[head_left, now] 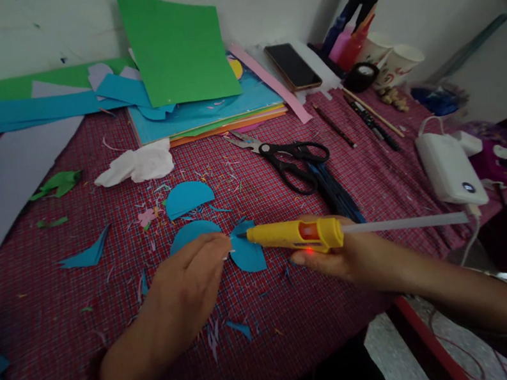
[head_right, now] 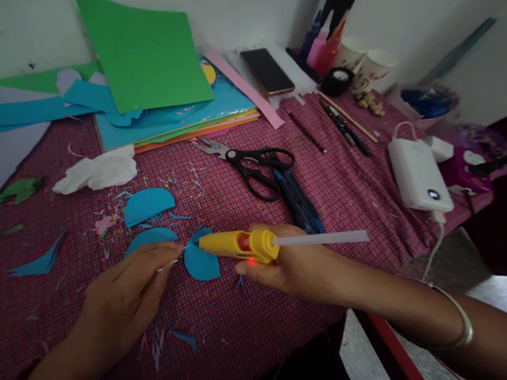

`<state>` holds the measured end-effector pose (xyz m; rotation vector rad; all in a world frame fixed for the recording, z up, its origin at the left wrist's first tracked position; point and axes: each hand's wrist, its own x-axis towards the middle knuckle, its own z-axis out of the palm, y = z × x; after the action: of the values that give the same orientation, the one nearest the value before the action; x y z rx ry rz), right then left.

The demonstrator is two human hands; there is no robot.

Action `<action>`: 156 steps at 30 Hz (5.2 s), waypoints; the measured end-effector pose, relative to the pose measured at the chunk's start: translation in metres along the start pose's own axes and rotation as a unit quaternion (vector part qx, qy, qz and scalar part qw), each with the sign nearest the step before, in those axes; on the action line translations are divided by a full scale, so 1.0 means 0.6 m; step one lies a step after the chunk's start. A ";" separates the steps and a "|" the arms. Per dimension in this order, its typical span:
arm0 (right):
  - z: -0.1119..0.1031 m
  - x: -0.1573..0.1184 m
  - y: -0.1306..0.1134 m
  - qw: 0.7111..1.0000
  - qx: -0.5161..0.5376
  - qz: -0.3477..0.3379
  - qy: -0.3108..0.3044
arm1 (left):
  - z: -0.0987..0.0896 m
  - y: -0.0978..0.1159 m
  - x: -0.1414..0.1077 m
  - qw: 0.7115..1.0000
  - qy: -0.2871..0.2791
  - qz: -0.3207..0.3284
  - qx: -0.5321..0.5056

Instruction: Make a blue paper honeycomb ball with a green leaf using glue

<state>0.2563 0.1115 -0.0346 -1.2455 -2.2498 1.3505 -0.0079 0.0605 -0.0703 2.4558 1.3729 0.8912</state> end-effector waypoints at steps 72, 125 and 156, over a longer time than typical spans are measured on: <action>-0.011 -0.026 0.000 0.982 0.178 0.063 -0.001 | -0.024 0.019 0.022 0.928 0.062 -0.244 -0.274; -0.176 0.000 0.114 0.888 -0.438 -0.011 0.139 | -0.089 -0.049 0.014 0.959 -0.163 -0.231 0.028; -0.252 0.027 0.155 0.919 -0.387 -0.071 -0.013 | -0.079 0.038 0.008 0.959 -0.035 0.172 0.222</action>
<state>0.3841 0.2355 -0.0307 -1.2095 -2.9461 0.3982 -0.0173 0.0462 -0.0204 3.1038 1.2496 0.5926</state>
